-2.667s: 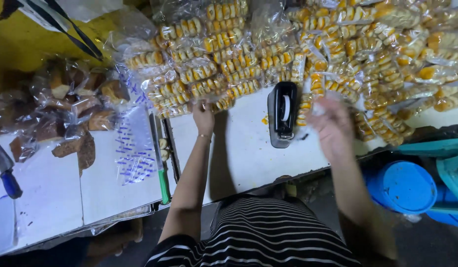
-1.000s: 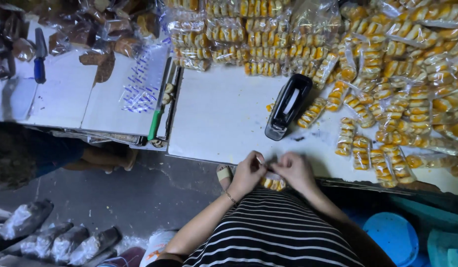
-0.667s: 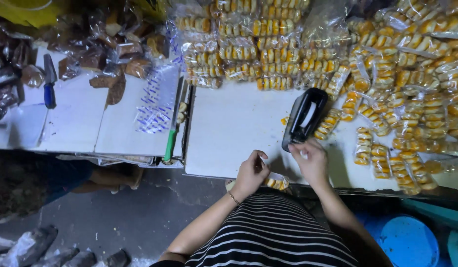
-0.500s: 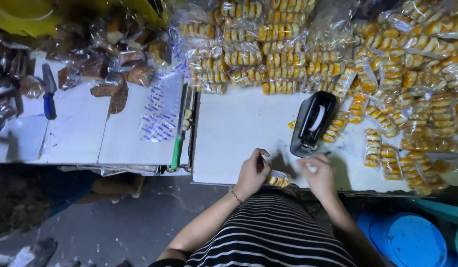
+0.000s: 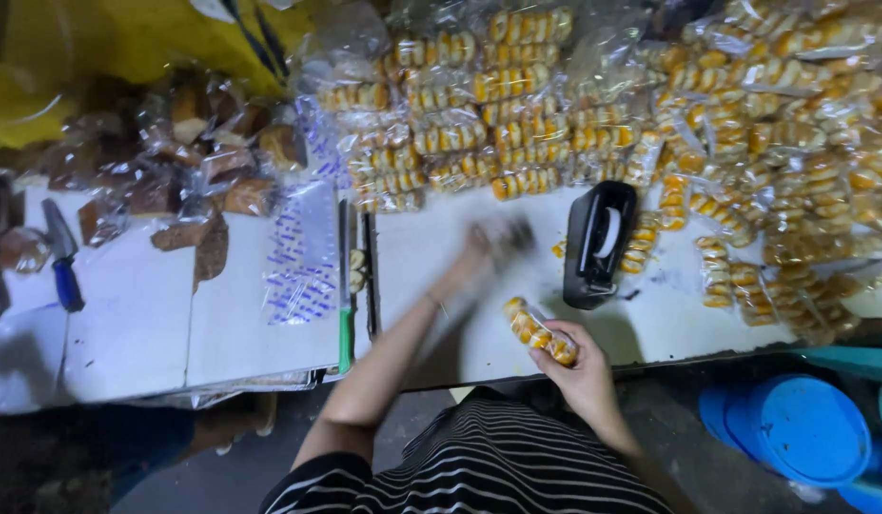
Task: Rapidly sealing small plastic bags of bread using a manual bag neck tape sealer.
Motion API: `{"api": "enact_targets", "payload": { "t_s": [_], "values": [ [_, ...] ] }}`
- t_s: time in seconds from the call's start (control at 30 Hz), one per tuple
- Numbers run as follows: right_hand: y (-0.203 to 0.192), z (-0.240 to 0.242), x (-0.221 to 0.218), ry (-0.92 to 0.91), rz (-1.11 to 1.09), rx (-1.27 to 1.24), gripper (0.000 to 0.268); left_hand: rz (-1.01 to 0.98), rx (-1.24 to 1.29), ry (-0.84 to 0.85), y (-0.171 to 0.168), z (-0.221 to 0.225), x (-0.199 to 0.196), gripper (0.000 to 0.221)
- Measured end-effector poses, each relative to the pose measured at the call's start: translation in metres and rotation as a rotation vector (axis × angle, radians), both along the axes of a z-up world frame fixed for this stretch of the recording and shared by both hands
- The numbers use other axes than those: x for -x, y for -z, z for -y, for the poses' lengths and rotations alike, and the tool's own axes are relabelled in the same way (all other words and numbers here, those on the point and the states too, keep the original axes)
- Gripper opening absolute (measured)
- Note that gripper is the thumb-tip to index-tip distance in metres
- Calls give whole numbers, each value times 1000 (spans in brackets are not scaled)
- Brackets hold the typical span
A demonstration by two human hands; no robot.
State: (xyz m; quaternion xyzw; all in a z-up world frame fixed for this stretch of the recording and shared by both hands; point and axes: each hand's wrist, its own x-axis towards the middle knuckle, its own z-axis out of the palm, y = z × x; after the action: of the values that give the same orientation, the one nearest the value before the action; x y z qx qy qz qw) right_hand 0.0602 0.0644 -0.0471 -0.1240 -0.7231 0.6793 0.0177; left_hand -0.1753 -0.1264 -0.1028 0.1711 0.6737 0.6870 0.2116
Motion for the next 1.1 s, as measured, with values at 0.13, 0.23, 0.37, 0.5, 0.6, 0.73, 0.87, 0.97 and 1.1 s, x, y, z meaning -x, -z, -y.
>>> {"api": "enact_targets", "payload": {
  "t_s": [0.13,0.23,0.37,0.5,0.6,0.73,0.87,0.97,1.1],
  "values": [
    [-8,-19,-18,-17,223,22,40,-176,944,-1305,54,197,238,109],
    [0,-43,-35,-96,216,-53,38,-249,1285,-1291,18,235,303,78],
    [-2,-88,-43,-156,336,-11,41,-711,916,-844,-32,241,242,31],
    [-38,-164,-4,10,209,-9,36,-415,594,-792,-80,196,197,65],
    [-86,-206,38,273,-280,173,16,-352,236,-1100,-24,226,250,72],
    [-85,-186,45,378,-422,182,37,-137,525,-966,-38,229,240,80],
    [-5,-150,-18,82,-41,-402,22,-11,416,-848,-85,204,212,71],
    [31,-129,-49,357,334,196,34,-231,895,-863,-56,229,249,59],
    [17,-119,-52,271,330,56,29,-495,695,-976,-78,202,200,54]
  ]
}}
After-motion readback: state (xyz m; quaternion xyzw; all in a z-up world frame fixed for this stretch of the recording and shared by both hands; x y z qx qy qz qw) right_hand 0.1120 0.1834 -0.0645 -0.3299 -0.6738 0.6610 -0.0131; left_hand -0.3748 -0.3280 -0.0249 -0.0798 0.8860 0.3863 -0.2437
